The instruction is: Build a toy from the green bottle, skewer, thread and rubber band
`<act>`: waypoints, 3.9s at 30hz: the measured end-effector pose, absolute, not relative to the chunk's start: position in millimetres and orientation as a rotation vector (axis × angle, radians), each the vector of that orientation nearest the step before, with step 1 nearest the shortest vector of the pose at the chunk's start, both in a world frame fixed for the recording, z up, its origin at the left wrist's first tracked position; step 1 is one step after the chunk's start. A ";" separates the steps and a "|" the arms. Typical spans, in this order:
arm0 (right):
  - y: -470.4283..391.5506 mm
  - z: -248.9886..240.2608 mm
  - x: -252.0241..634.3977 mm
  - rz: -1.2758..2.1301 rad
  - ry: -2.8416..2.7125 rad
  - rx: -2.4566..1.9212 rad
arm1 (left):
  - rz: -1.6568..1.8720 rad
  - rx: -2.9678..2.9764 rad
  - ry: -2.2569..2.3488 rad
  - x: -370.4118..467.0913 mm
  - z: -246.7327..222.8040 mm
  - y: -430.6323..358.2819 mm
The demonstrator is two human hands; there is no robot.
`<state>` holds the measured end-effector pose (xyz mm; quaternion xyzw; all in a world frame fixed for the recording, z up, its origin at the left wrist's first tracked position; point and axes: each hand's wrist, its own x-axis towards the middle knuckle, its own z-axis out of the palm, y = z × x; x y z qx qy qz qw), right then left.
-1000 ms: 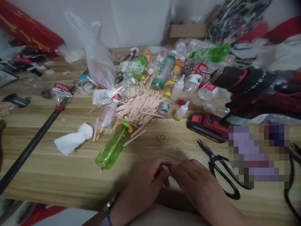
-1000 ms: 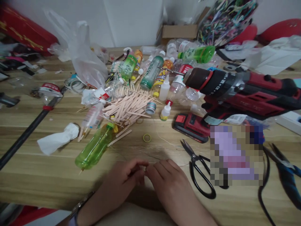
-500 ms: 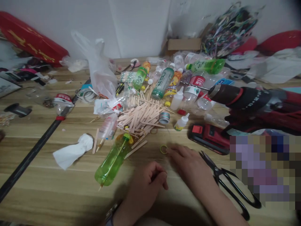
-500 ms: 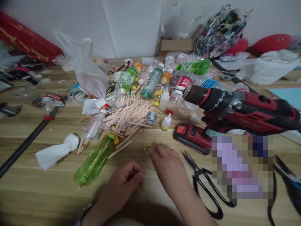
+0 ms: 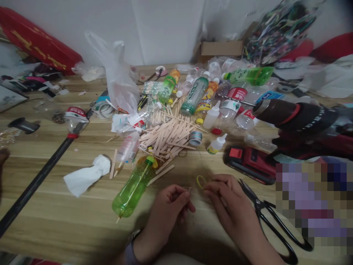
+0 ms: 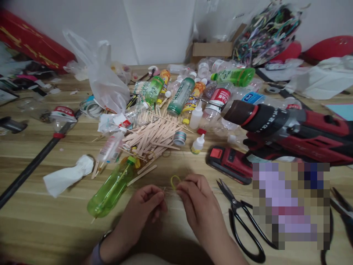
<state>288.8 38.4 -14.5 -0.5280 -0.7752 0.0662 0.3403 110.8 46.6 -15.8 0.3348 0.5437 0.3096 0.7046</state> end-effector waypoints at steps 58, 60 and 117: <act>-4.1 -10.5 287.1 0.507 -1.915 -1.258 | 0.482 1.358 1.213 100.2 1.2 30.0; -5.8 -10.5 286.2 0.554 -1.917 -1.253 | 0.490 1.395 1.189 101.6 0.2 28.9; -7.5 -18.1 287.1 0.202 -2.174 -1.203 | 0.350 1.191 1.097 104.6 -12.1 32.8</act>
